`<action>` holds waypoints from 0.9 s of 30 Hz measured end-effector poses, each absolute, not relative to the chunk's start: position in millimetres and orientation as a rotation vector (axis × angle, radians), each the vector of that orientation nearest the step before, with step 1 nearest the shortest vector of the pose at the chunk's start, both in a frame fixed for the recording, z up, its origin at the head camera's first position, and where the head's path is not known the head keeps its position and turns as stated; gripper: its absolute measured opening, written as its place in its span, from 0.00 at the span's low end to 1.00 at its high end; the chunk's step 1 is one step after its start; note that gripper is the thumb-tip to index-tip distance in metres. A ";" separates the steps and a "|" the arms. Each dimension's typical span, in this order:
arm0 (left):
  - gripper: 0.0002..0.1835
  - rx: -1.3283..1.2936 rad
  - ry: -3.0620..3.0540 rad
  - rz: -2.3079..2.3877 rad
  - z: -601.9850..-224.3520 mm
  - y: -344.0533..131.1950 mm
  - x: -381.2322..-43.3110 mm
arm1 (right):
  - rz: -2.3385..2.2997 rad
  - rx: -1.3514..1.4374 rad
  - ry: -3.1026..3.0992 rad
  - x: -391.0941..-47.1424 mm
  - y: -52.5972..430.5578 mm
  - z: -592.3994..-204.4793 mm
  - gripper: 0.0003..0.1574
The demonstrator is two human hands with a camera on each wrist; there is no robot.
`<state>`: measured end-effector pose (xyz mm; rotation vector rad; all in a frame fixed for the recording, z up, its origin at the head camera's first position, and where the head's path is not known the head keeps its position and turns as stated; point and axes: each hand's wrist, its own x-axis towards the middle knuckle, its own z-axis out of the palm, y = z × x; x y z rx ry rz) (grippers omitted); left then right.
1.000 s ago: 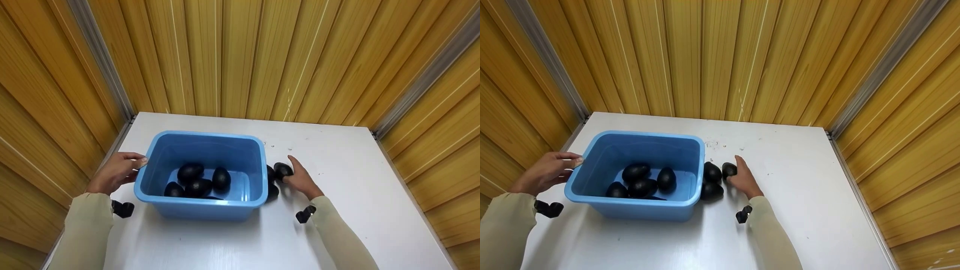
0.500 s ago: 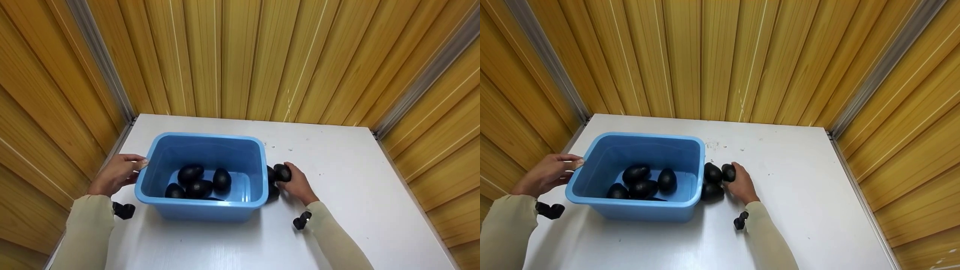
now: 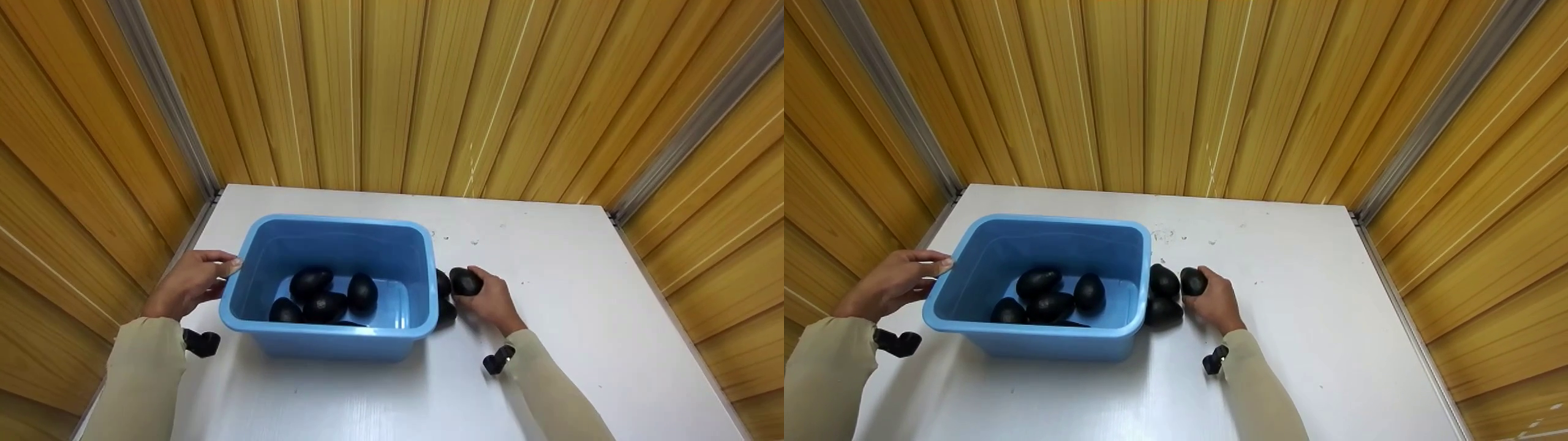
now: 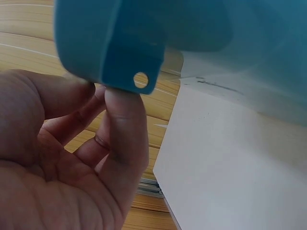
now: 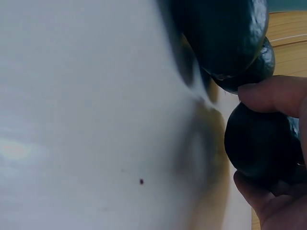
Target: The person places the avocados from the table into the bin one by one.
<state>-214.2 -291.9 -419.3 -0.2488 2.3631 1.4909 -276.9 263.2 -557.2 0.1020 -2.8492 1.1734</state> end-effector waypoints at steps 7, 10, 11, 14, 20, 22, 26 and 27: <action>0.27 -0.244 2.374 1.481 -420.8 -292.7 -215.7 | 1.148 0.123 -2.828 -271.5 266.7 -546.0 0.45; 0.28 -0.238 2.372 1.474 -420.3 -292.9 -215.8 | 1.150 0.111 -2.830 -269.2 265.6 -540.2 0.44; 0.28 -0.236 2.371 1.474 -420.2 -292.9 -215.8 | 1.161 0.103 -2.830 -268.3 265.0 -538.0 0.44; 0.28 -0.235 2.365 1.482 -418.9 -293.4 -214.3 | 1.182 0.090 -2.829 -264.5 262.8 -530.8 0.45; 0.28 -0.239 2.364 1.478 -417.6 -293.7 -212.1 | 1.219 0.089 -2.803 -254.9 260.4 -514.0 0.47; 0.28 -0.238 2.368 1.473 -417.3 -293.4 -211.7 | 1.234 0.094 -2.801 -252.0 260.3 -508.4 0.47; 0.29 -0.236 2.373 1.470 -416.7 -292.0 -211.3 | 1.251 0.104 -2.782 -246.4 261.1 -497.5 0.46; 0.29 -0.237 2.371 1.472 -416.6 -291.6 -211.3 | 1.260 0.110 -2.771 -244.9 261.2 -494.7 0.46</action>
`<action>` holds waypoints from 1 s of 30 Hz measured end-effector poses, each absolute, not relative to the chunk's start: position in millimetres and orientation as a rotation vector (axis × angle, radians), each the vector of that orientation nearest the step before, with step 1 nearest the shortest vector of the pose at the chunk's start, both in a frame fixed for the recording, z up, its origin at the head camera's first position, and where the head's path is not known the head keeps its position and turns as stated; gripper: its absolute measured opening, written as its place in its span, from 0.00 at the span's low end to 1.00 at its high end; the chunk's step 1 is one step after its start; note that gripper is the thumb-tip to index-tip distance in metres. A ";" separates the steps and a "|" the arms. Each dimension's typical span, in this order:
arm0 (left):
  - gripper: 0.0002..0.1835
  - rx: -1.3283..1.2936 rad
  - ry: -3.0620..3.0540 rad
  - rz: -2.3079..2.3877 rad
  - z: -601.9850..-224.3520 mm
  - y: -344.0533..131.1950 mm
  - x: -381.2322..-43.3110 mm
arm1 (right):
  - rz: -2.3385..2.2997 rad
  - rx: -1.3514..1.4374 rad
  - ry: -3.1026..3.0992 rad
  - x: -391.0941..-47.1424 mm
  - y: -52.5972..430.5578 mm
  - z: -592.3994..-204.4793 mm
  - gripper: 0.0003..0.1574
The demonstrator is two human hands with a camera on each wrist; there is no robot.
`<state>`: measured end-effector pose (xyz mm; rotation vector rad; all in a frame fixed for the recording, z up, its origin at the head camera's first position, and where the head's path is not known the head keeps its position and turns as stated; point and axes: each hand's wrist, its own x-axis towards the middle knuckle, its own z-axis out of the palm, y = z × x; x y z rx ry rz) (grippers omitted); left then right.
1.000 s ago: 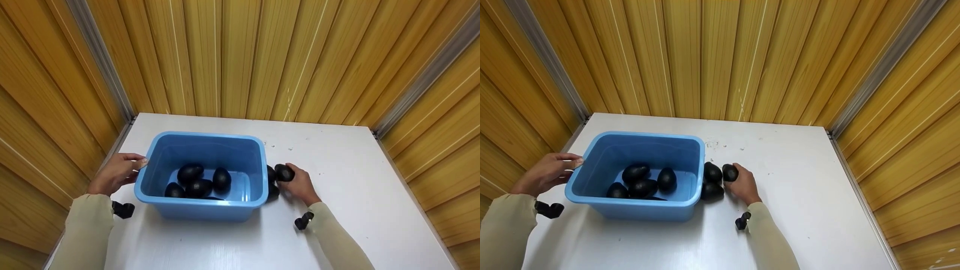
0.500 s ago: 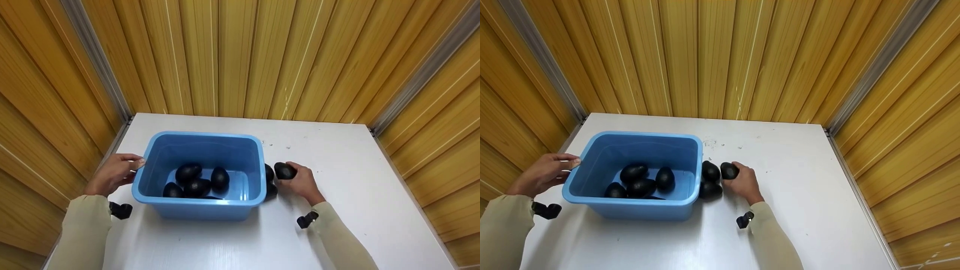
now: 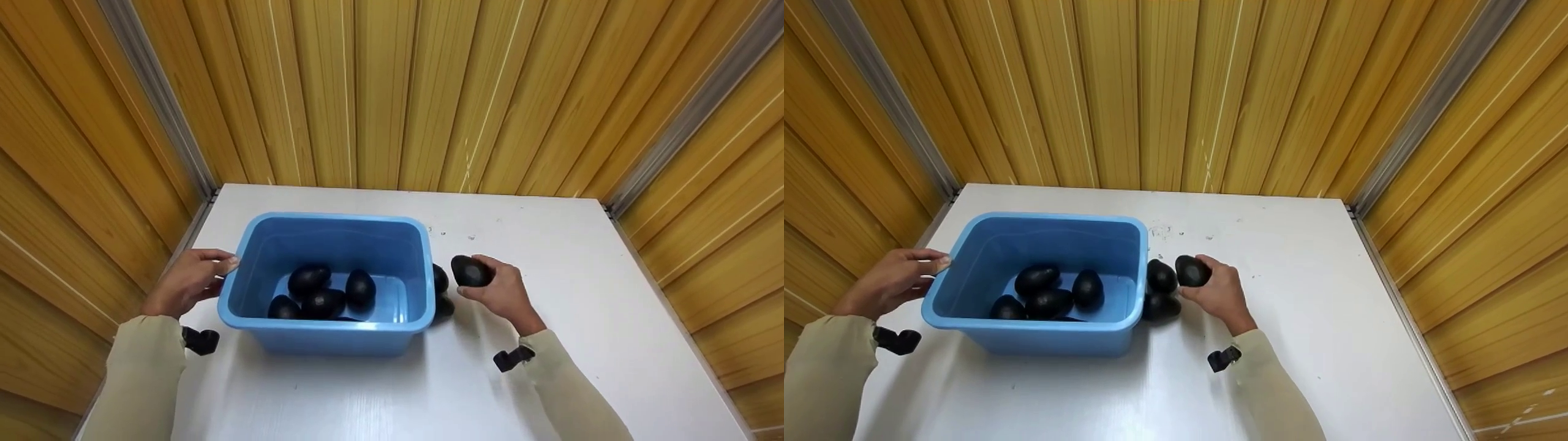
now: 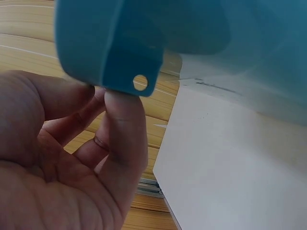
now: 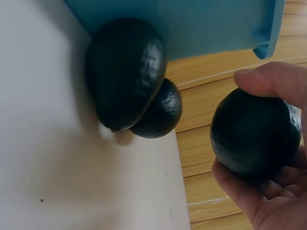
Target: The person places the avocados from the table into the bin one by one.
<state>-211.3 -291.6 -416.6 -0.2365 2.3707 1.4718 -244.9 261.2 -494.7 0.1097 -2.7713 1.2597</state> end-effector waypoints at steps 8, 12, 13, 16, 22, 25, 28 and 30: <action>0.28 -0.265 2.357 1.479 -417.3 -291.2 -212.7 | 1.331 0.183 -2.742 -236.6 257.7 -475.0 0.45; 0.29 -0.256 2.357 1.481 -417.6 -290.3 -213.0 | 1.357 0.220 -2.720 -230.1 254.2 -462.9 0.44; 0.29 -0.252 2.359 1.481 -417.7 -290.4 -212.8 | 1.359 0.236 -2.717 -228.3 253.1 -459.7 0.44; 0.29 -0.245 2.371 1.477 -418.0 -290.1 -211.8 | 1.367 0.279 -2.706 -223.2 250.0 -450.4 0.42; 0.28 -0.242 2.380 1.477 -417.4 -289.9 -212.0 | 1.420 0.353 -2.665 -216.9 246.7 -437.6 0.41; 0.29 -0.226 2.383 1.473 -416.6 -290.9 -212.0 | 1.460 0.388 -2.647 -215.0 244.6 -432.2 0.41; 0.29 -0.228 2.388 1.470 -416.3 -290.9 -211.5 | 1.490 0.429 -2.624 -213.5 240.3 -425.8 0.41; 0.29 -0.237 2.382 1.474 -416.3 -291.4 -211.0 | 1.512 0.468 -2.606 -212.7 235.3 -421.2 0.40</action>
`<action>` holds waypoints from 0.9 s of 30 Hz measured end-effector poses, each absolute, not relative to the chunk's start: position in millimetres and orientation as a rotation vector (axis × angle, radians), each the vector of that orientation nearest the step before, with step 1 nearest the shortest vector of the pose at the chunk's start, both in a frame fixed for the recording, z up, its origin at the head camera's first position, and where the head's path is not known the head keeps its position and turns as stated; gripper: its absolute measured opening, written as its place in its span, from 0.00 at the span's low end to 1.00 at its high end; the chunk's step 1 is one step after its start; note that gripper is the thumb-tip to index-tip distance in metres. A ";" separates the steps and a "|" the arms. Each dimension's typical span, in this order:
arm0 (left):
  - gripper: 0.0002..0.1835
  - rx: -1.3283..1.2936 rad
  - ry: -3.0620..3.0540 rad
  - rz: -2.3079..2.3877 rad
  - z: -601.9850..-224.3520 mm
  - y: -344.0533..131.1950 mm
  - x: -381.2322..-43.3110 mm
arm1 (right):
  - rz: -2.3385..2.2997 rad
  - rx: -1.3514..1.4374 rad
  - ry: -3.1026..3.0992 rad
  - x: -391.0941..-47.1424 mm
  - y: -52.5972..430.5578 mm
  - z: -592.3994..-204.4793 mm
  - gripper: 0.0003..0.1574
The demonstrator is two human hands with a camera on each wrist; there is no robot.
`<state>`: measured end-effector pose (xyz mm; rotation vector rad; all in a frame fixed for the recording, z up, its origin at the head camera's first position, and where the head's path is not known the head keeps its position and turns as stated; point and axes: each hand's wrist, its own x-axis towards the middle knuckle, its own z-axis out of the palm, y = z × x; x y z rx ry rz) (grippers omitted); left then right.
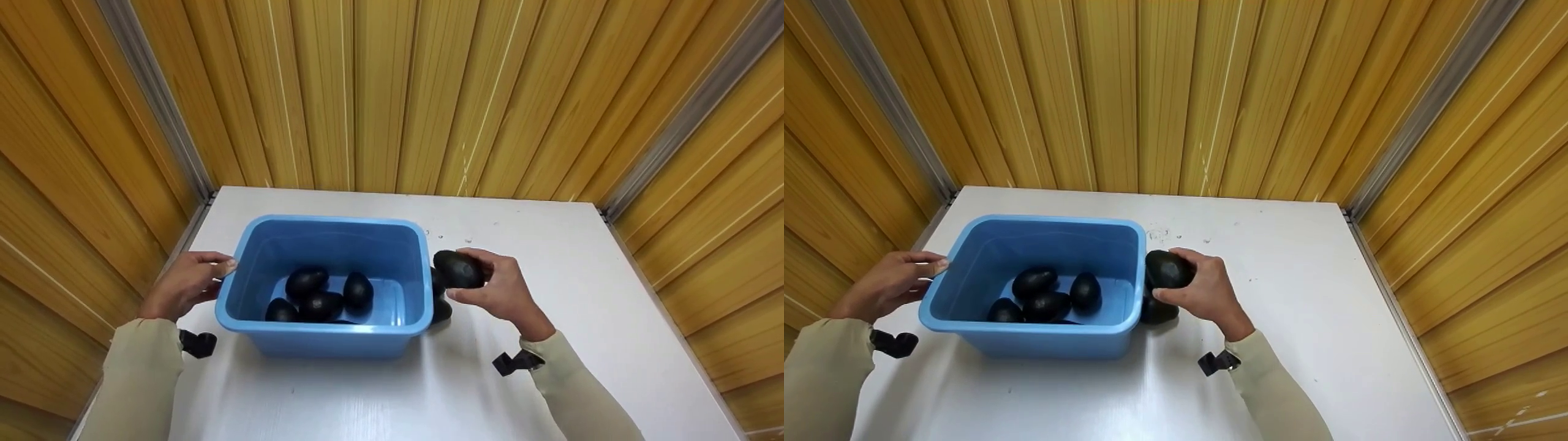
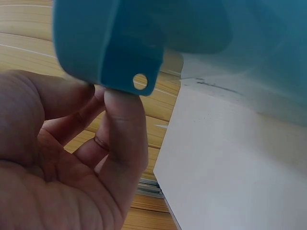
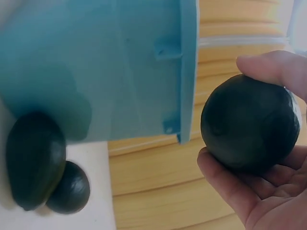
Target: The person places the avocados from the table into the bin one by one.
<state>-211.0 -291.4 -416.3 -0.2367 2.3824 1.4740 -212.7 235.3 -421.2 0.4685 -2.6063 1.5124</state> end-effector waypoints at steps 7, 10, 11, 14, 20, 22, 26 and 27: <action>0.28 -0.248 2.373 1.471 -417.3 -290.4 -213.3 | 1.497 0.632 -2.566 -210.3 220.1 -406.7 0.38; 0.28 -0.236 2.380 1.474 -416.7 -290.4 -213.8 | 1.477 0.696 -2.554 -210.4 212.5 -399.0 0.38; 0.28 -0.232 2.379 1.479 -416.8 -290.6 -213.8 | 1.470 0.722 -2.548 -210.7 209.9 -396.7 0.38; 0.28 -0.225 2.379 1.480 -416.8 -291.1 -213.6 | 1.453 0.796 -2.528 -211.9 201.8 -389.7 0.38; 0.29 -0.229 2.377 1.478 -415.8 -291.5 -213.0 | 1.441 0.893 -2.515 -215.3 183.9 -375.6 0.38; 0.29 -0.229 2.373 1.477 -415.9 -292.5 -213.0 | 1.442 0.922 -2.520 -216.5 177.4 -370.9 0.38; 0.29 -0.230 2.367 1.476 -416.4 -292.5 -213.7 | 1.429 0.983 -2.539 -218.7 165.2 -363.1 0.37; 0.29 -0.231 2.367 1.475 -416.6 -292.2 -214.0 | 1.429 1.000 -2.544 -219.3 162.4 -361.5 0.36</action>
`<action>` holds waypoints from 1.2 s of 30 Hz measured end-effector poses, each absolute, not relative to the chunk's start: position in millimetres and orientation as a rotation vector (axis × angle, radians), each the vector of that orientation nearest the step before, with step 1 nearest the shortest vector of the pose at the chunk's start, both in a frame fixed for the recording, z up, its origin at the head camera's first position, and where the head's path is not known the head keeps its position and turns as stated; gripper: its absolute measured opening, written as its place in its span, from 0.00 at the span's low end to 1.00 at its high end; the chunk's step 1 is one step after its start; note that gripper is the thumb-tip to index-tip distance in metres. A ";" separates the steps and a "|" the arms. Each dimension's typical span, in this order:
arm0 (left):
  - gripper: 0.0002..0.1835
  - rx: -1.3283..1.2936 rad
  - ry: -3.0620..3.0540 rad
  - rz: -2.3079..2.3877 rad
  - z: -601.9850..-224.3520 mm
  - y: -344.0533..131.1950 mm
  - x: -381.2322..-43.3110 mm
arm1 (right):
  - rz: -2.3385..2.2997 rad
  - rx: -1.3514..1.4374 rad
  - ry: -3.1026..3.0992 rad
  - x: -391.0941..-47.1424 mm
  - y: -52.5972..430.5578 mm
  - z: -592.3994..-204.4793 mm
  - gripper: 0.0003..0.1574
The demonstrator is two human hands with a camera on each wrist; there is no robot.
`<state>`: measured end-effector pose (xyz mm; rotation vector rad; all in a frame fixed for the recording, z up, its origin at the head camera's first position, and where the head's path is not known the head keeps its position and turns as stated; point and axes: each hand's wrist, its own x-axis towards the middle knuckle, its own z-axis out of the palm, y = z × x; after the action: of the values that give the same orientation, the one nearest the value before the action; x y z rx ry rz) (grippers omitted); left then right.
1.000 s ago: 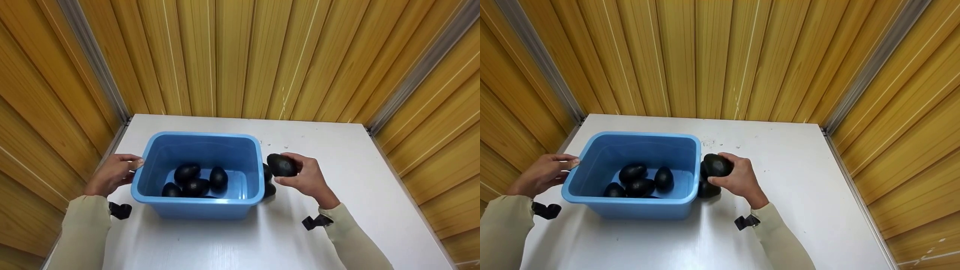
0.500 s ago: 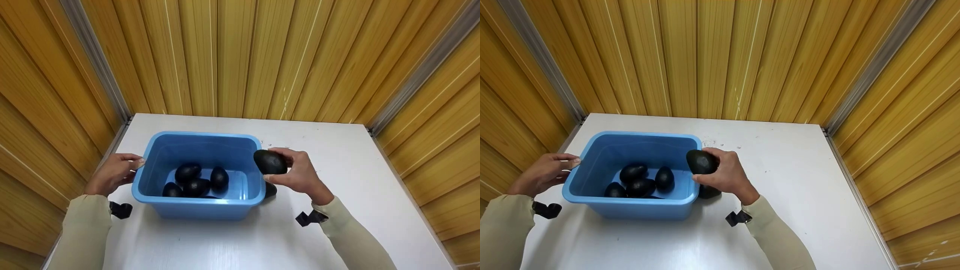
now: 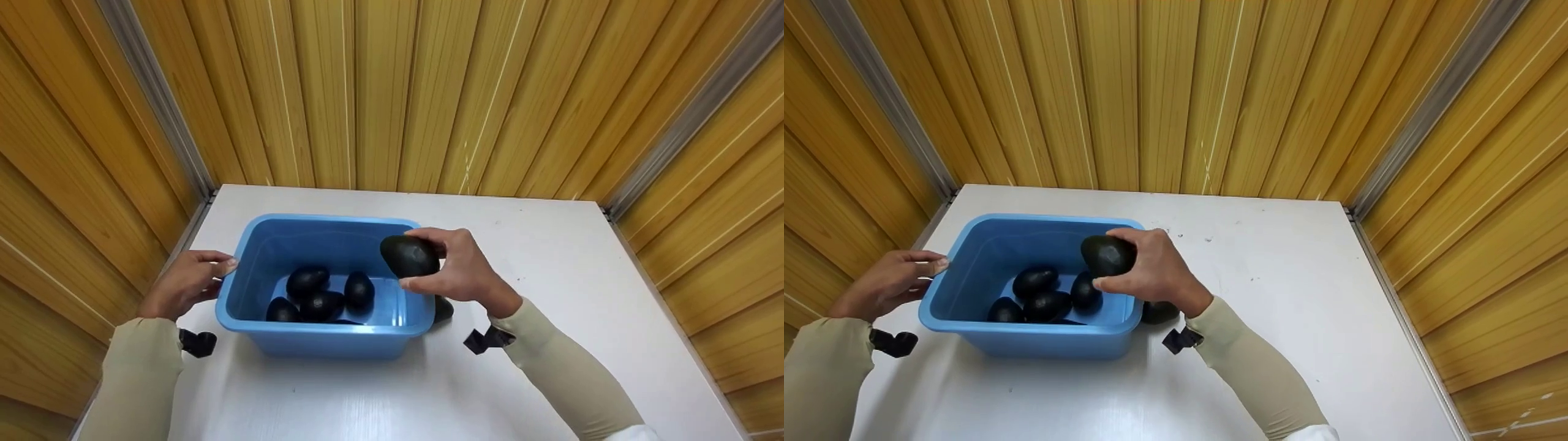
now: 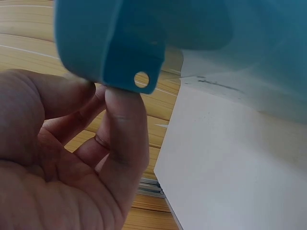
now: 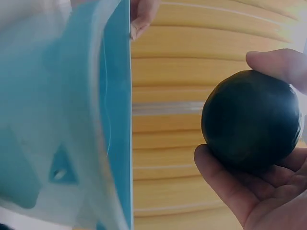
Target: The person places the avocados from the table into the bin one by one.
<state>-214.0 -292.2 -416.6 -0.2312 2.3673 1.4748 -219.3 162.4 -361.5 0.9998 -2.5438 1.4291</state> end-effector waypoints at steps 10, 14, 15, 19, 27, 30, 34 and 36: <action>0.28 -0.241 2.358 1.463 -416.4 -291.8 -215.9 | 1.347 1.144 -2.662 -228.8 142.4 -356.5 0.37; 0.27 -0.247 2.360 1.459 -415.9 -291.4 -215.4 | 1.230 1.201 -2.765 -232.1 137.4 -359.5 0.39; 0.27 -0.248 2.361 1.461 -415.8 -291.2 -215.3 | 1.195 1.216 -2.786 -232.8 136.4 -360.1 0.40; 0.27 -0.247 2.363 1.472 -415.3 -291.2 -215.0 | 1.060 1.266 -2.876 -235.6 133.3 -360.2 0.41; 0.28 -0.258 2.370 1.454 -415.7 -291.0 -214.9 | 0.855 1.427 -2.996 -241.1 128.9 -355.6 0.40; 0.27 -0.260 2.371 1.455 -417.4 -292.0 -215.7 | 0.763 1.495 -3.024 -241.8 126.6 -355.2 0.39; 0.26 -0.255 2.376 1.459 -417.7 -292.4 -216.1 | 0.648 1.558 -3.054 -241.2 124.3 -358.3 0.40; 0.26 -0.250 2.374 1.459 -417.0 -292.0 -216.3 | 0.616 1.565 -3.066 -240.3 123.8 -360.3 0.41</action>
<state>-216.3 -292.0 -417.0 -0.2497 2.3745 1.4591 -240.3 123.8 -360.3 1.5647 -3.0663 0.6162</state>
